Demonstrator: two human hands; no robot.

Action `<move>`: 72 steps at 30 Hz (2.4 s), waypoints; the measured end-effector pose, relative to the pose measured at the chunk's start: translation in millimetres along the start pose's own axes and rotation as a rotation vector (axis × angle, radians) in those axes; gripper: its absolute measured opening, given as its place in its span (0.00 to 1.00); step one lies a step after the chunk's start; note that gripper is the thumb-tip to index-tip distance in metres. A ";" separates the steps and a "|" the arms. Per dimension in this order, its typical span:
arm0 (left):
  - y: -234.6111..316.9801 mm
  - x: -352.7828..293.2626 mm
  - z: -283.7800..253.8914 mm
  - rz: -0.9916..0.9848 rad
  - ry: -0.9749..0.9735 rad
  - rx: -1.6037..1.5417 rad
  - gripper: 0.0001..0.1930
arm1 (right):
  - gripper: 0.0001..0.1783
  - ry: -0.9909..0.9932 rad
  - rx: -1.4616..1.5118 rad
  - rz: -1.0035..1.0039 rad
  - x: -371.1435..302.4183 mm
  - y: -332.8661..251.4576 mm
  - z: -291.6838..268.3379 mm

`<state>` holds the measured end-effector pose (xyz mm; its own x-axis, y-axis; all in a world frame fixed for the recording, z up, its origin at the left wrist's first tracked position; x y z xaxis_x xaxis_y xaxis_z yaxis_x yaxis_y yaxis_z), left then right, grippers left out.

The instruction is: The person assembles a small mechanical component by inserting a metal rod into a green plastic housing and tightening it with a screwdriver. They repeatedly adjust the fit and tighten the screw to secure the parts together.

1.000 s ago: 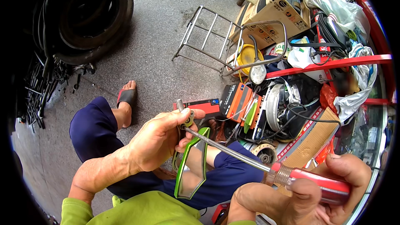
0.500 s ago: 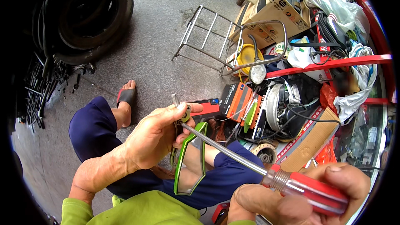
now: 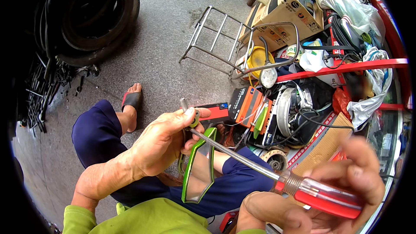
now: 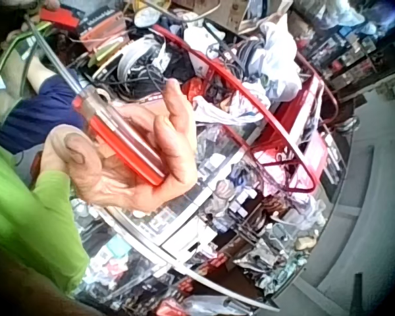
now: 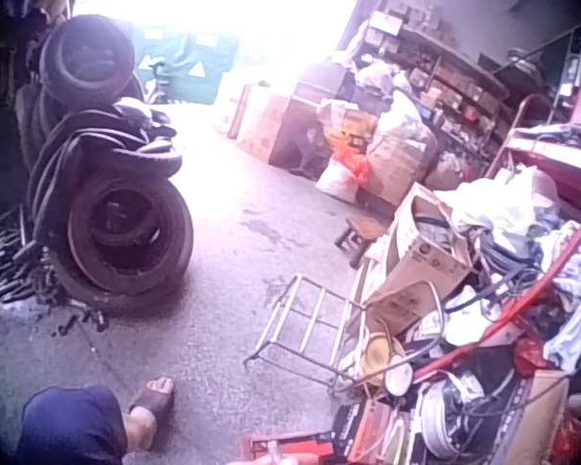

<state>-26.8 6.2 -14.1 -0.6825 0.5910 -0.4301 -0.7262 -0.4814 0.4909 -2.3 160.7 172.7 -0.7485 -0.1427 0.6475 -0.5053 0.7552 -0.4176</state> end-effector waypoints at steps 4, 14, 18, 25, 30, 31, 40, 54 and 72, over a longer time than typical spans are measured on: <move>0.1 -2.5 2.5 -0.019 0.007 0.004 0.23 | 0.28 -0.033 -0.138 -0.015 -4.6 -0.8 -9.7; 2.6 -1.0 -2.1 0.012 0.025 0.020 0.23 | 0.33 -0.212 0.077 -0.060 -7.1 -0.6 -8.4; 1.0 -2.2 1.0 -0.002 0.021 0.009 0.23 | 0.32 -0.127 -0.074 0.021 -14.4 -5.2 -15.1; 3.9 -3.0 -1.3 0.021 0.080 0.050 0.24 | 0.31 -0.143 -0.050 -0.001 -6.1 -8.7 1.3; 10.0 -6.1 0.6 0.046 0.093 0.026 0.29 | 0.27 -0.226 0.079 0.115 -8.9 -8.6 -15.3; 12.6 -6.3 3.7 0.034 0.099 0.010 0.31 | 0.28 -0.192 0.073 0.117 -9.7 -5.5 -18.0; 21.9 -9.4 3.8 0.101 0.098 -0.018 0.44 | 0.30 -0.113 0.060 -0.065 -7.5 0.4 -6.5; 29.2 -16.1 4.1 0.152 0.024 -0.105 0.48 | 0.23 0.116 0.034 0.017 -2.3 4.2 -1.9; 31.5 -12.7 2.7 0.378 -0.072 -0.170 0.26 | 0.31 0.005 0.299 0.237 2.5 25.7 -17.9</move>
<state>-40.8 -14.7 8.8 -0.9003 0.3931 -0.1869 -0.4333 -0.7692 0.4697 -9.5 191.2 175.0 -0.8578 0.0173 0.5137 -0.4221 0.5467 -0.7231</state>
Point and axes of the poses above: each hand's wrist, its own x-axis towards the middle knuckle, its own z-axis out of the palm, y = z × x, the point moved 3 cm from there along x, towards the middle knuckle, and after that the axes turned 11 degrees about x, right-handed, at the moved point
